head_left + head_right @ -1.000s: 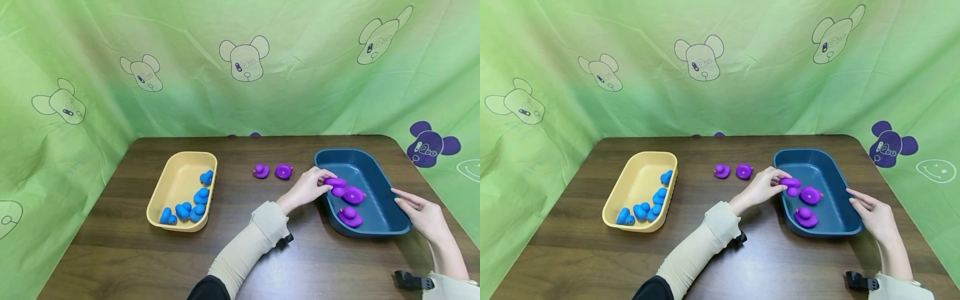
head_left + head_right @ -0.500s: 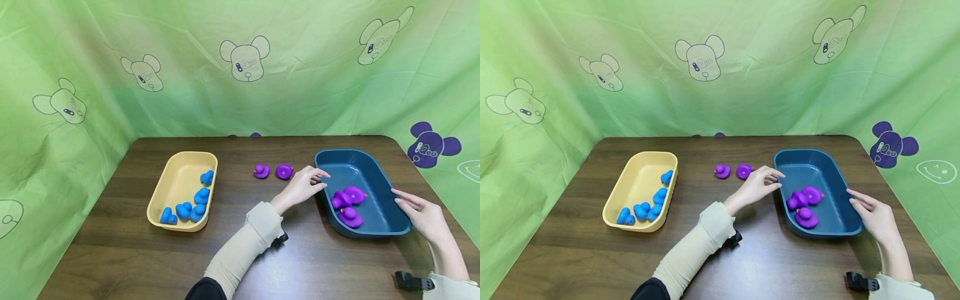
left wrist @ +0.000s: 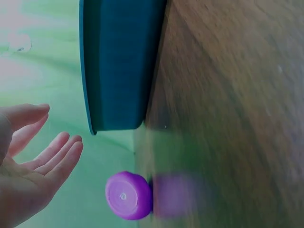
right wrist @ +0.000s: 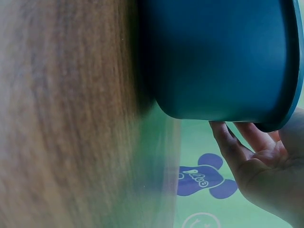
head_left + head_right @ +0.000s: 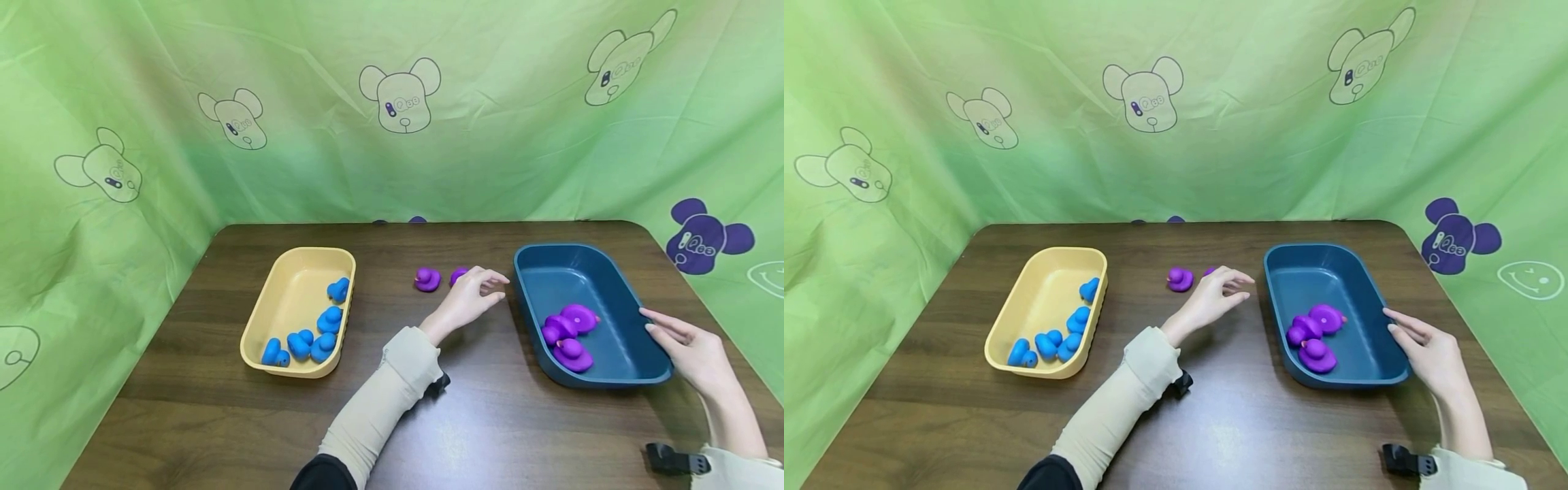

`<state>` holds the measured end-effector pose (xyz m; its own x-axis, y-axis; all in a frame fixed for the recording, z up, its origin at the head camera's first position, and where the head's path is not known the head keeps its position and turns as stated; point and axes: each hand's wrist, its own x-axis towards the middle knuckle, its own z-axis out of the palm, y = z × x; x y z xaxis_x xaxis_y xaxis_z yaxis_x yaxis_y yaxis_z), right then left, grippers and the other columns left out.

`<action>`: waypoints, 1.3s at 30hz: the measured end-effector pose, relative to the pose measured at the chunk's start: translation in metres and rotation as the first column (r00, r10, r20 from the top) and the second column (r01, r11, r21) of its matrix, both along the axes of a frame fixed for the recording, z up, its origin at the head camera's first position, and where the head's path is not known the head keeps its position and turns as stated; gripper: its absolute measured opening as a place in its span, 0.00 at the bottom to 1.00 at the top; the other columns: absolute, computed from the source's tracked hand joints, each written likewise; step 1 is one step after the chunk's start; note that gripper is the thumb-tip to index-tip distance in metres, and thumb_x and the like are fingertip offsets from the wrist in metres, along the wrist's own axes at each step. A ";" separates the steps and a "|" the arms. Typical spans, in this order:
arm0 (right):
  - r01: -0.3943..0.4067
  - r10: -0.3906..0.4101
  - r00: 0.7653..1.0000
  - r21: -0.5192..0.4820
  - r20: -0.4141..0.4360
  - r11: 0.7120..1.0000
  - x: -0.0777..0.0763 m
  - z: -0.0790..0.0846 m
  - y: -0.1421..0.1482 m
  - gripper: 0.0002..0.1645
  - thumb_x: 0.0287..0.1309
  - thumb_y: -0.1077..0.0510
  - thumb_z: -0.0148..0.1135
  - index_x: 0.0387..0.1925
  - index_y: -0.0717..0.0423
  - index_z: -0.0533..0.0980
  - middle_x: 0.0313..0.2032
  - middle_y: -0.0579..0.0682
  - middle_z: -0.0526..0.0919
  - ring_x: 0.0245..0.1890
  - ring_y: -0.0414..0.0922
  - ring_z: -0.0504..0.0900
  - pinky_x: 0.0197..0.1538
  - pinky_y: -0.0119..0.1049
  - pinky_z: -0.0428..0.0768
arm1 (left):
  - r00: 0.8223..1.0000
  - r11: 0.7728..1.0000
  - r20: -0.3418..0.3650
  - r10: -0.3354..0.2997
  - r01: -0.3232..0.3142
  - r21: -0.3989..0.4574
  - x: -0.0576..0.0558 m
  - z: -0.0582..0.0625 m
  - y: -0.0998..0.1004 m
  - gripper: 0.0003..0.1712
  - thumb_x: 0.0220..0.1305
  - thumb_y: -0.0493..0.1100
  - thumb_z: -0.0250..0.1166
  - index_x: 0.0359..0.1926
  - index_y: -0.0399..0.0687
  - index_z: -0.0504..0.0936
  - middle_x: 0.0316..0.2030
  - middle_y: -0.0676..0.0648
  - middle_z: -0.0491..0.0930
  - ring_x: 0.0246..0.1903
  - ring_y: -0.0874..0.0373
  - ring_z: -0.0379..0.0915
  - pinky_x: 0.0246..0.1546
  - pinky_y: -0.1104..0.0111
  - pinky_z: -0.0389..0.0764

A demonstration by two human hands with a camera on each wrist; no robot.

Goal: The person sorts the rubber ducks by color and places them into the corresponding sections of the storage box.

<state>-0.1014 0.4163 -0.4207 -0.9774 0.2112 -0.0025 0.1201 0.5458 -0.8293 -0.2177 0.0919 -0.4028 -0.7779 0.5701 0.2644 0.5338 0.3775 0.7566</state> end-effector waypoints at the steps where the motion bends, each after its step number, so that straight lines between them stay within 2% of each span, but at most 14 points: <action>1: 0.000 0.000 1.000 0.000 0.001 1.000 -0.001 -0.002 0.002 0.20 0.58 0.51 0.54 0.53 0.36 0.72 0.26 0.13 0.69 0.28 0.12 0.66 0.26 0.13 0.66 | 1.000 1.000 -0.004 0.004 -0.004 -0.001 -0.001 0.000 -0.002 0.14 0.57 0.37 0.60 0.46 0.43 0.77 0.41 0.44 0.74 0.41 0.61 0.73 0.39 0.84 0.68; 7: 0.024 -0.025 1.000 0.045 0.015 0.999 -0.003 -0.009 0.007 0.22 0.57 0.47 0.54 0.55 0.37 0.70 0.26 0.12 0.68 0.29 0.11 0.65 0.27 0.13 0.65 | 0.999 0.999 -0.009 0.050 -0.050 0.015 -0.004 -0.001 -0.013 0.14 0.56 0.37 0.60 0.45 0.43 0.78 0.41 0.42 0.75 0.41 0.56 0.74 0.40 0.80 0.70; 12: 0.020 -0.020 1.000 0.003 -0.002 1.000 -0.002 -0.003 0.002 0.20 0.57 0.51 0.54 0.53 0.37 0.72 0.26 0.13 0.70 0.29 0.12 0.66 0.27 0.13 0.65 | 0.997 0.997 -0.009 0.077 -0.076 0.028 -0.007 -0.002 -0.022 0.13 0.56 0.37 0.61 0.44 0.42 0.78 0.40 0.41 0.75 0.40 0.54 0.74 0.41 0.78 0.72; 18: 0.018 -0.018 1.000 -0.018 -0.011 1.000 0.001 0.003 -0.004 0.19 0.58 0.52 0.54 0.51 0.34 0.73 0.26 0.13 0.70 0.28 0.12 0.67 0.27 0.13 0.66 | 0.993 0.993 0.002 0.117 -0.117 -0.001 -0.010 -0.001 -0.031 0.13 0.57 0.38 0.60 0.45 0.43 0.78 0.41 0.43 0.74 0.40 0.53 0.73 0.42 0.72 0.73; 22: -0.002 0.001 1.000 -0.041 -0.021 0.999 0.001 0.005 -0.004 0.19 0.58 0.53 0.54 0.51 0.35 0.73 0.26 0.14 0.71 0.28 0.12 0.67 0.27 0.13 0.66 | 0.989 0.988 0.003 0.151 -0.151 -0.014 -0.012 -0.002 -0.037 0.13 0.57 0.38 0.60 0.44 0.44 0.78 0.42 0.44 0.73 0.41 0.53 0.72 0.42 0.72 0.73; 28: 0.000 -0.001 1.000 -0.025 -0.015 1.000 0.002 0.006 -0.005 0.19 0.58 0.53 0.54 0.52 0.35 0.73 0.26 0.13 0.70 0.28 0.11 0.66 0.27 0.12 0.65 | 0.985 0.985 -0.005 0.172 -0.172 0.005 -0.016 -0.005 -0.046 0.13 0.56 0.37 0.60 0.44 0.43 0.78 0.42 0.42 0.73 0.41 0.51 0.73 0.43 0.70 0.73; 31: 0.001 -0.001 1.000 -0.016 -0.010 1.000 0.002 0.006 -0.005 0.19 0.58 0.52 0.54 0.52 0.35 0.72 0.26 0.13 0.69 0.28 0.11 0.65 0.27 0.12 0.64 | 0.983 0.983 -0.011 0.184 -0.184 0.010 -0.018 -0.006 -0.051 0.13 0.56 0.37 0.61 0.44 0.44 0.78 0.43 0.41 0.74 0.41 0.50 0.73 0.43 0.72 0.72; 35: 0.005 -0.005 1.000 0.002 -0.004 1.000 -0.001 -0.001 0.000 0.20 0.58 0.51 0.54 0.53 0.37 0.72 0.27 0.12 0.69 0.29 0.11 0.66 0.27 0.12 0.65 | 0.979 0.979 -0.025 0.202 -0.202 0.009 -0.020 -0.007 -0.057 0.14 0.55 0.38 0.61 0.44 0.45 0.78 0.43 0.42 0.74 0.41 0.50 0.72 0.42 0.75 0.71; 39: 0.022 -0.023 1.000 0.035 0.009 0.999 -0.004 -0.010 0.008 0.22 0.57 0.48 0.54 0.55 0.39 0.70 0.27 0.12 0.68 0.29 0.12 0.66 0.27 0.13 0.66 | 0.976 0.976 -0.024 0.219 -0.219 0.007 -0.023 -0.009 -0.064 0.15 0.55 0.39 0.62 0.45 0.47 0.78 0.43 0.44 0.74 0.42 0.50 0.72 0.43 0.72 0.70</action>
<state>-0.1054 0.4240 -0.4305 -0.9724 0.2333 -0.0038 0.1403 0.5716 -0.8084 -0.2407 0.0279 -0.4115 -0.8770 0.3857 0.2867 0.4568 0.4838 0.7465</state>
